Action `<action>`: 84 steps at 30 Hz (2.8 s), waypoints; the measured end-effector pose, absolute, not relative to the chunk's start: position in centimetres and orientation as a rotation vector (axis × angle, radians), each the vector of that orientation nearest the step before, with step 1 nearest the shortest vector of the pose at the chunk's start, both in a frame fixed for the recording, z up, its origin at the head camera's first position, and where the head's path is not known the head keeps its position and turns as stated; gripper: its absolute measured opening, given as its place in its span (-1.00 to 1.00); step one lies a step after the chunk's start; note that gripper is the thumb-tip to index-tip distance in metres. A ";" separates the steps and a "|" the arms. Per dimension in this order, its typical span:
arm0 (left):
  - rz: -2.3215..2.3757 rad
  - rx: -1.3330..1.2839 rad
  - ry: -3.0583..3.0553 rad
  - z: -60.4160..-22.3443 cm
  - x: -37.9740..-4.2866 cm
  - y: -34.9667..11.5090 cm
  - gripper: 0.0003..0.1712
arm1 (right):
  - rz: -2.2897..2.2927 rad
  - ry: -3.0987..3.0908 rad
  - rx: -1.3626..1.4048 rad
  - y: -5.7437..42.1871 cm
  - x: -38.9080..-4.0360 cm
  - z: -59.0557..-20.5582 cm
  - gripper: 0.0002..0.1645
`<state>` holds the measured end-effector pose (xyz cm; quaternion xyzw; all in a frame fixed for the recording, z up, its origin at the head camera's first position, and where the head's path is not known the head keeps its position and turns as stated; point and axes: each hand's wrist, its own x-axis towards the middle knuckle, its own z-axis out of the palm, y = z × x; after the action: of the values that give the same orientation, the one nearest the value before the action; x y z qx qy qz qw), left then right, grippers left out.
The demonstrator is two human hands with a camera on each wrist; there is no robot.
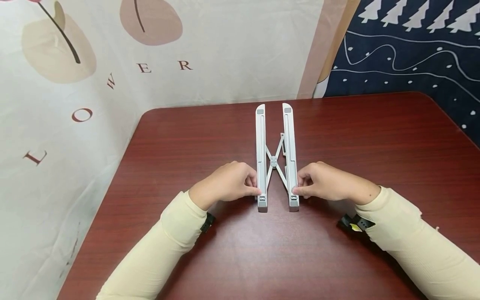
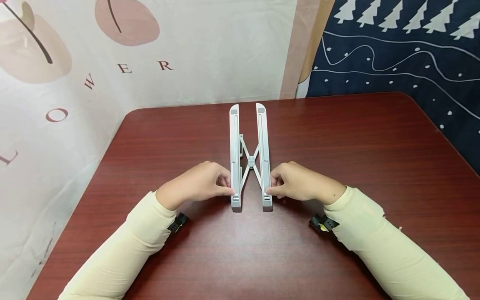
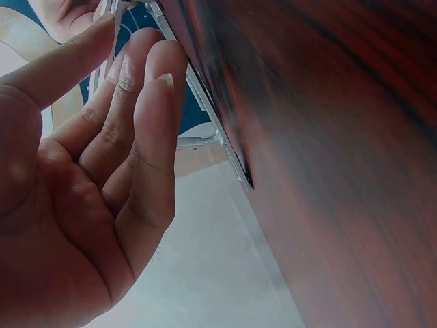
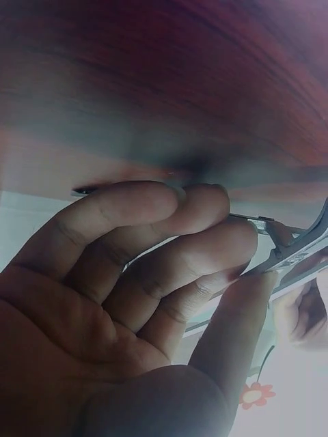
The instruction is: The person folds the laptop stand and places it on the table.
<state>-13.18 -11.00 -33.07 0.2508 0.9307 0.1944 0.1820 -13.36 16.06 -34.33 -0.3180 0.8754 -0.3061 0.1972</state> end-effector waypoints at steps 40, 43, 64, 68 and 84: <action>0.543 0.742 2.622 -33.2 -13.1 -10.8 -0.75 | -0.851 2.456 -0.884 15.3 -13.3 -34.7 -0.69; 0.542 0.748 2.621 -33.3 -13.1 -10.8 -0.75 | -0.850 2.456 -0.883 15.3 -13.3 -34.7 -0.68; 0.551 0.738 2.607 -33.3 -12.9 -10.6 -0.75 | -0.865 2.459 -0.908 15.1 -13.1 -34.7 -0.67; 0.549 0.740 2.606 -33.2 -12.9 -10.5 -0.75 | -0.877 2.446 -0.907 15.0 -13.0 -34.7 -0.67; 0.542 0.734 2.595 -33.1 -12.7 -10.1 -0.75 | -0.893 2.422 -0.911 14.8 -12.8 -34.6 -0.68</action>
<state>-12.72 -10.15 -33.09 0.2617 0.9254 0.1934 0.1943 -12.80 14.79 -34.58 -0.3261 0.8668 -0.3194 0.2008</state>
